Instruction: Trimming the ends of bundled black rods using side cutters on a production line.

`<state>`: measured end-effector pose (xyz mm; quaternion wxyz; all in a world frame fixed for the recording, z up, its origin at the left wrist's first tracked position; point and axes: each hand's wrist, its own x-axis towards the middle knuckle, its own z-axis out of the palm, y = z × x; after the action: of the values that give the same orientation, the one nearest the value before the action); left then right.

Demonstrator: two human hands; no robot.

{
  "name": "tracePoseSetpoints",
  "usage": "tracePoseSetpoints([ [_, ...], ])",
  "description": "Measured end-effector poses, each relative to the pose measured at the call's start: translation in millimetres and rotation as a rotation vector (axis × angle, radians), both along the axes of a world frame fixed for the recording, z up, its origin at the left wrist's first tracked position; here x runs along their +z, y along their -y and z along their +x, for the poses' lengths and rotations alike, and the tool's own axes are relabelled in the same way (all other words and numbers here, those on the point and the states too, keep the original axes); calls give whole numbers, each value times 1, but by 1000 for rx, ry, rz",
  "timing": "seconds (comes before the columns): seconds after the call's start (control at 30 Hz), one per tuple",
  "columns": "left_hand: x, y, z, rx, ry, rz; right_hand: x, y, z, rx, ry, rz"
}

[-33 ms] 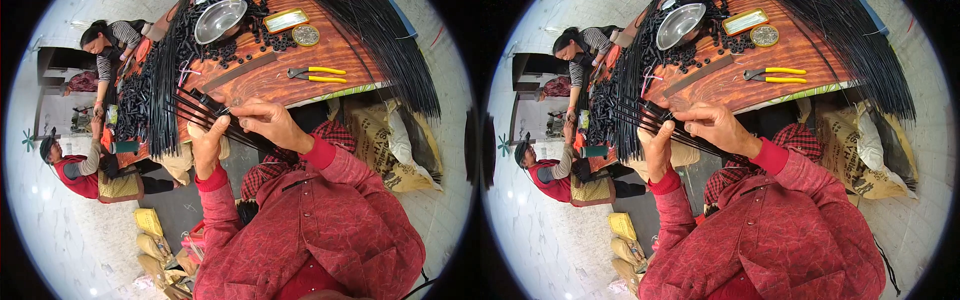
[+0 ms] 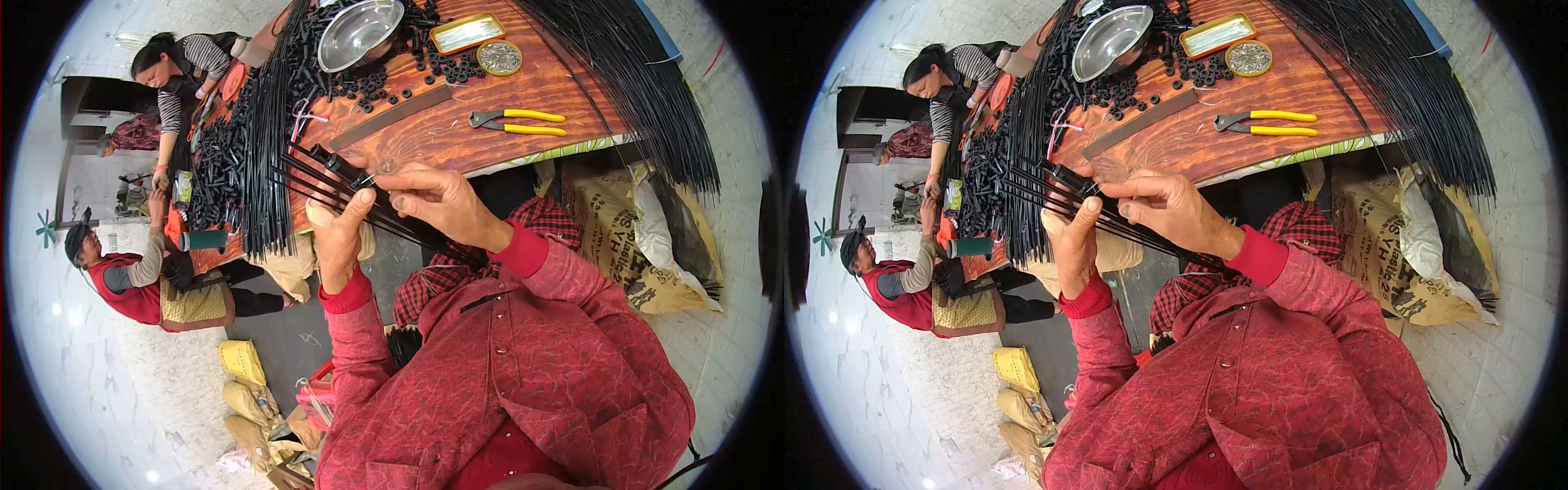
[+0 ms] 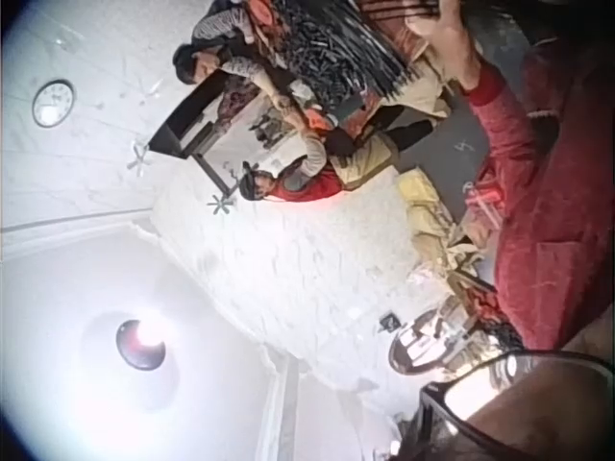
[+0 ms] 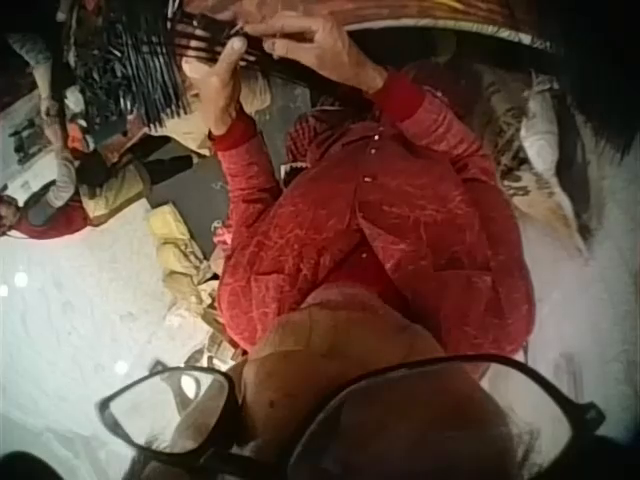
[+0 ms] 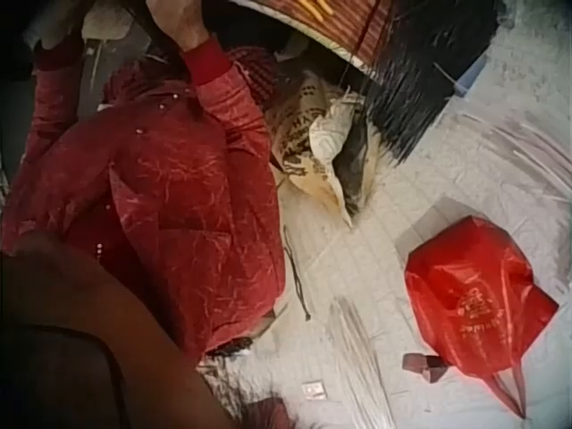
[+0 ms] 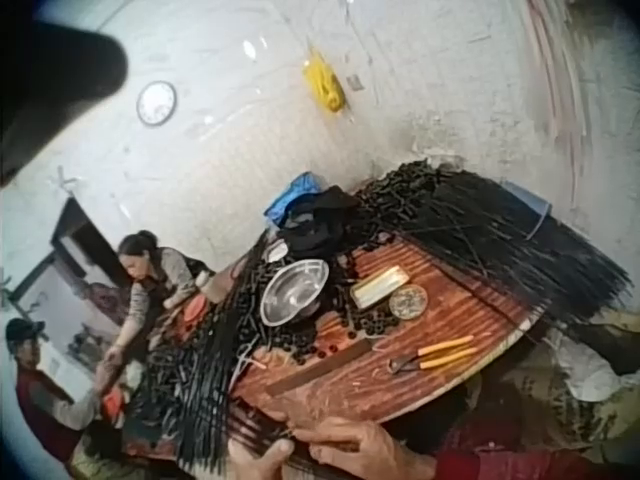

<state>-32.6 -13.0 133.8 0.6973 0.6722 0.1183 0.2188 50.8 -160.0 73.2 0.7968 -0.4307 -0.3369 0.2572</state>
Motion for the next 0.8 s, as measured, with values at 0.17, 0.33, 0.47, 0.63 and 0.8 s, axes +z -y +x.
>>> tracePoseSetpoints([
  [0.17, -4, 0, -1, 46, 21, 57, 1, 0, -7, -85, 111, -46],
  [0.33, 4, 6, -2, 58, -51, 128, 11, 2, -10, -289, 368, -112],
  [0.47, 6, 4, -3, 52, -79, 104, 18, 3, -15, -381, 470, -159],
  [0.63, 7, 6, -6, 41, -71, 76, 14, 10, 3, -197, 410, -140],
  [0.8, 7, 6, 2, -84, 40, 82, 4, 9, 5, -2, -55, -18],
])
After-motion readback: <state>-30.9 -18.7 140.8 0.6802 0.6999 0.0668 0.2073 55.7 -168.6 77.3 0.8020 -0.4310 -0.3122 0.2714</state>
